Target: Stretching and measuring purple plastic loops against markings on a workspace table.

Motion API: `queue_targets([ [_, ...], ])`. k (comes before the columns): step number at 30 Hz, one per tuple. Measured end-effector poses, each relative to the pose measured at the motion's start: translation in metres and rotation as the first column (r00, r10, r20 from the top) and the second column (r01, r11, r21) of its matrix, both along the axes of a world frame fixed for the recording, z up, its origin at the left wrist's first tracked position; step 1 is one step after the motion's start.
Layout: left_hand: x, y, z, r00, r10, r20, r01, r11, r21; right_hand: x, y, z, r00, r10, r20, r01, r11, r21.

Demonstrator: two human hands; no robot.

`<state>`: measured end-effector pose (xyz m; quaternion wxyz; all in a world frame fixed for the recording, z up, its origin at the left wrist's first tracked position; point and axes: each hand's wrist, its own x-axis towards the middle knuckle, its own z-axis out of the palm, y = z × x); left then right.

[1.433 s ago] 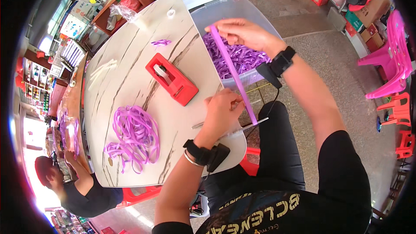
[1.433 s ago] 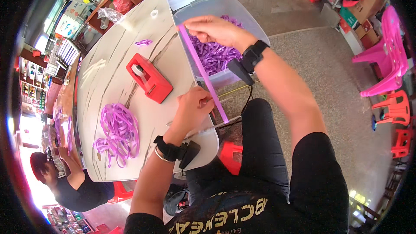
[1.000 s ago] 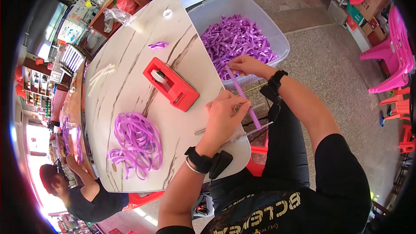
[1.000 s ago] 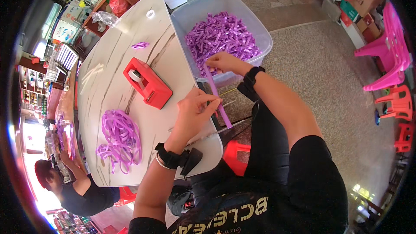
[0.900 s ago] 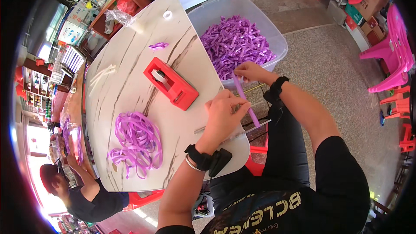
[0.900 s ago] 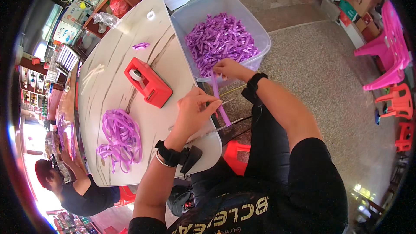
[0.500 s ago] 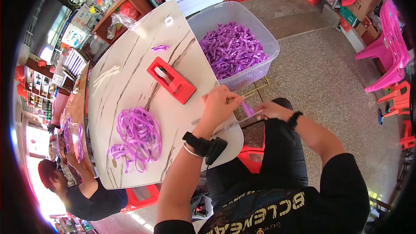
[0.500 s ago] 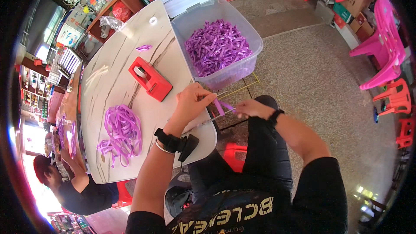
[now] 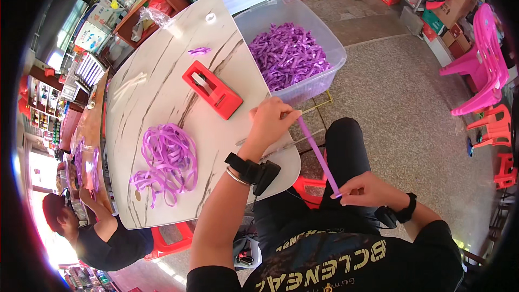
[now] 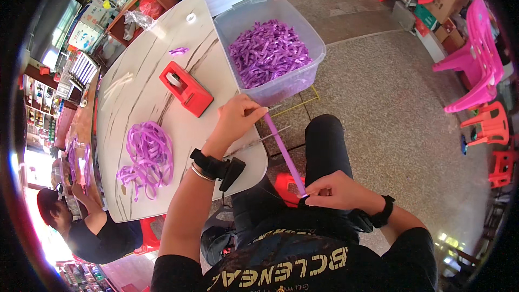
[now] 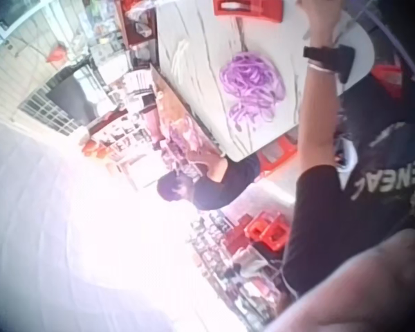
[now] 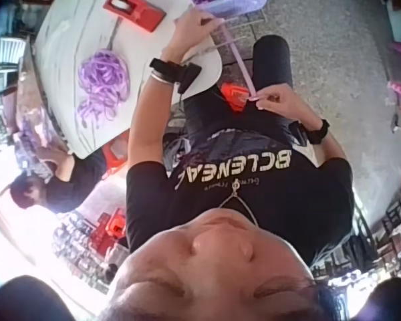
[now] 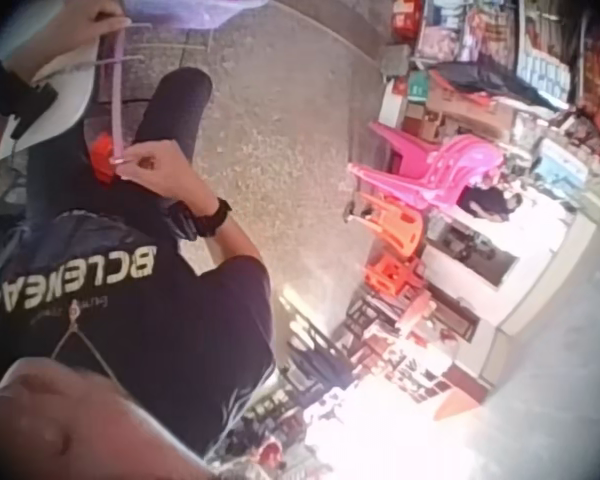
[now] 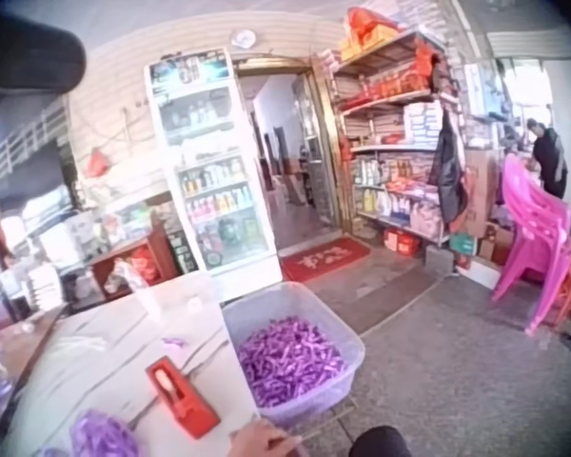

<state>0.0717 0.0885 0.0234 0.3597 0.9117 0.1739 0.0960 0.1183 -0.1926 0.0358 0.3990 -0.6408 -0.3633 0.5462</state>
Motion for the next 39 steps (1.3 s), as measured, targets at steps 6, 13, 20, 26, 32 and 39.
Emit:
queue_targets([
  [6, -0.004, 0.0, 0.002, 0.999, 0.019, -0.044, -0.022, 0.998, -0.057, 0.029, 0.039, 0.065, 0.986, 0.019, 0.165, -0.075, 0.938, 0.339],
  [13, -0.003, -0.001, -0.002, 0.993, 0.089, 0.076, -0.078, 0.987, -0.142, 0.079, 0.154, 0.065, 0.988, -0.146, -0.055, 0.156, 0.932, 0.326],
  [20, -0.004, 0.001, -0.003, 0.98, 0.154, 0.128, -0.128, 0.974, -0.187, 0.115, 0.197, -0.006, 0.917, -0.116, -0.382, 0.181, 0.974, 0.139],
  [26, -0.005, 0.001, 0.006, 0.987, 0.144, 0.067, -0.127, 0.969, -0.213, 0.115, 0.203, -0.032, 0.882, -0.191, -0.432, 0.228, 0.973, 0.034],
  [32, -0.003, -0.001, 0.006, 0.991, 0.091, 0.096, -0.073, 0.982, -0.176, 0.112, 0.198, -0.061, 0.872, -0.218, -0.439, 0.238, 0.971, -0.01],
  [39, -0.005, 0.001, 0.001, 0.999, -0.032, 0.038, 0.03, 0.998, 0.062, 0.057, 0.139, -0.079, 0.903, -0.335, -0.267, 0.335, 0.941, -0.048],
])
